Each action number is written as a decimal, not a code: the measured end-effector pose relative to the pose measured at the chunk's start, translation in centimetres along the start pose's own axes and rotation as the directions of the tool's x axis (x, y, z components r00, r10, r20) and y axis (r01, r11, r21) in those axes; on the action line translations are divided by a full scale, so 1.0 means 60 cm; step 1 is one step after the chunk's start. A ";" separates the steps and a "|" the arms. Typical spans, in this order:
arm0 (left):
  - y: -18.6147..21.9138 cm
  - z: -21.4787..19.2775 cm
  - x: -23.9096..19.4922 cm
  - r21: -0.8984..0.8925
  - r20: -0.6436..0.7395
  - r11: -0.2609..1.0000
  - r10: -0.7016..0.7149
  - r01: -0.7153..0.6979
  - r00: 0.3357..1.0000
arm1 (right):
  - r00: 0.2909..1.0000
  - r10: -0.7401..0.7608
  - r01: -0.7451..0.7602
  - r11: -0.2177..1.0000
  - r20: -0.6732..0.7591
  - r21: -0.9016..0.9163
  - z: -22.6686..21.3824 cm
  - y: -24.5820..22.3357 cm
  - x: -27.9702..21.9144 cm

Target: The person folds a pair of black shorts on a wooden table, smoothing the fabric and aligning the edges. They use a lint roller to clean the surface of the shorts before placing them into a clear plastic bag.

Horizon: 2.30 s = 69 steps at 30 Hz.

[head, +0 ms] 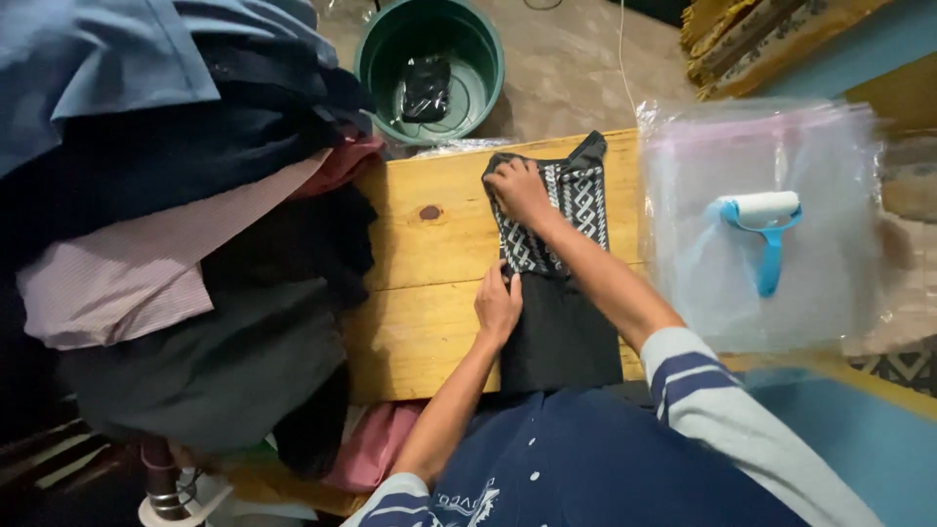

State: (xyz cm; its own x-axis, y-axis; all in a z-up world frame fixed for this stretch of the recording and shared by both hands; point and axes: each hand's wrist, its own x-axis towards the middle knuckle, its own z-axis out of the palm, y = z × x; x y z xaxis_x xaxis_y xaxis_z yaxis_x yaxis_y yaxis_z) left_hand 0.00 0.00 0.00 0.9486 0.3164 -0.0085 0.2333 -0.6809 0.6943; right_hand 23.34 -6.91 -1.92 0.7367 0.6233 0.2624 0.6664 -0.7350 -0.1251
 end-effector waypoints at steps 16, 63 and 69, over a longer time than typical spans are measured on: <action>0.071 -0.037 0.074 0.165 0.155 0.861 -0.505 0.482 0.849 | 0.867 0.179 -0.343 0.892 0.464 0.296 -0.041 0.037 0.107; 0.122 0.083 0.264 0.284 0.387 0.769 0.455 -0.573 0.802 | 0.865 0.479 -0.497 0.860 0.150 0.115 -0.105 -0.123 -0.304; 0.115 0.070 0.266 0.342 0.022 0.851 0.418 -0.400 0.908 | 0.847 0.530 -0.531 0.846 0.046 0.044 -0.159 -0.101 -0.307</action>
State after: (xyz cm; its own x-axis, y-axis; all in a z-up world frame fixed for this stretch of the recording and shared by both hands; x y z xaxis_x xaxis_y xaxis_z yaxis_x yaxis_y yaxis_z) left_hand 17.66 -2.44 1.65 0.9637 -0.0117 0.2668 -0.1076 -0.9314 0.3478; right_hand 4.61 -16.49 3.16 0.9821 0.1510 0.1123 0.1775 -0.9413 -0.2872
